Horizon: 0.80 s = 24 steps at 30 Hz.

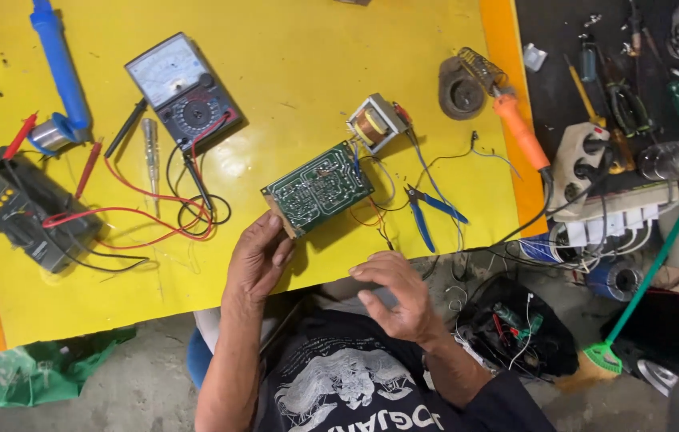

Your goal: The person holds a green circuit board and uses a soldering iron to work on the components. They manipulate the board and apply the soldering iron to specific points on the circuitry.

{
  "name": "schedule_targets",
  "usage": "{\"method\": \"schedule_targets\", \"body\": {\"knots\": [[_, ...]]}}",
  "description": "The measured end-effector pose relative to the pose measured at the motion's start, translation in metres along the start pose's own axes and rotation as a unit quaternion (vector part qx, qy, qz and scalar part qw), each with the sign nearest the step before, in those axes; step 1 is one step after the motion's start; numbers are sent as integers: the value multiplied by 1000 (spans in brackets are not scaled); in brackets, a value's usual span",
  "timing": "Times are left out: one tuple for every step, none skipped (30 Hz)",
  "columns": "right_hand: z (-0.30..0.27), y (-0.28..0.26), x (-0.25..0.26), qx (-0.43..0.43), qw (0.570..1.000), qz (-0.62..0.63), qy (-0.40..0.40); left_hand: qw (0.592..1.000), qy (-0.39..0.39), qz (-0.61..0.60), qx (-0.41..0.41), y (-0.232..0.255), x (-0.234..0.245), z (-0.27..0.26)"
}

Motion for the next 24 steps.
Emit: {"method": "schedule_targets", "body": {"knots": [[0, 2, 22, -3, 1000, -7, 2, 1000, -4, 1, 6, -2, -1, 0], [0, 2, 48, 16, 996, -60, 63, 1000, 0, 1, -3, -1, -1, 0], [-1, 1, 74, 35, 985, -114, 122, 1000, 4, 1, -12, -1, -1, -1], [-20, 16, 114, 34, 985, -118, 123, 1000, 1, 2, -9, -1, -3, -1], [-42, 29, 159, 14, 960, -216, 180, 1000, -1, 0, -11, 0, -4, -2], [-65, 42, 203, -6, 922, -308, 233, 1000, -2, -2, -15, 1, -5, -4], [-47, 44, 225, -6, 922, -310, 233, 1000, -4, -1, -14, 2, -1, -4], [-28, 41, 247, 5, 877, -432, 209, 999, -44, -23, -1, 2, -1, -4], [-9, 39, 267, 16, 820, -543, 179, 995, -85, -44, 11, 2, 0, -5], [-19, 53, 290, 16, 818, -546, 179, 995, -86, -44, 14, 1, 1, -4], [-29, 70, 311, -15, 823, -551, 136, 995, -87, -37, 12, 1, 2, -3], [-37, 89, 332, -45, 827, -553, 93, 996, -86, -31, 9, 1, 3, -3], [-42, 89, 338, -45, 826, -554, 93, 996, -87, -31, 9, 0, 2, -1], [-49, 103, 346, -160, 862, -474, 80, 996, -83, -34, 7, 0, 2, -2], [-58, 115, 351, -269, 883, -380, 60, 996, -78, -37, 4, -1, 3, -3], [-49, 111, 344, -268, 887, -373, 56, 997, -72, -38, -2, -1, 2, -1], [-43, 109, 337, -310, 888, -337, 53, 996, -83, -39, -2, -1, 1, -1], [-34, 112, 327, -347, 889, -296, 45, 995, -91, -41, -8, 0, 1, -2], [-56, 130, 339, -342, 895, -284, 37, 995, -82, -43, -21, 1, 3, -2], [-71, 143, 351, -259, 892, -369, -13, 995, -88, -39, -9, 0, 3, -2], [-87, 158, 362, -169, 878, -444, -61, 995, -94, -34, 2, 0, 3, -1], [-88, 164, 362, -163, 882, -437, -64, 995, -88, -36, -7, 3, 2, -4], [-89, 169, 363, -136, 856, -488, -98, 996, -83, -42, 0, 4, -1, -6], [-92, 170, 365, -110, 824, -541, -129, 996, -80, -47, 12, 4, -5, -6]]}}
Point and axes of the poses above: each hand's wrist, its own z-axis towards the middle knuckle, its own x-axis out of the back of the hand, y = z × x, the point moved 4 cm from there along z, towards the middle knuckle, and after that the axes turned 15 degrees about x, right-handed, at the moved point
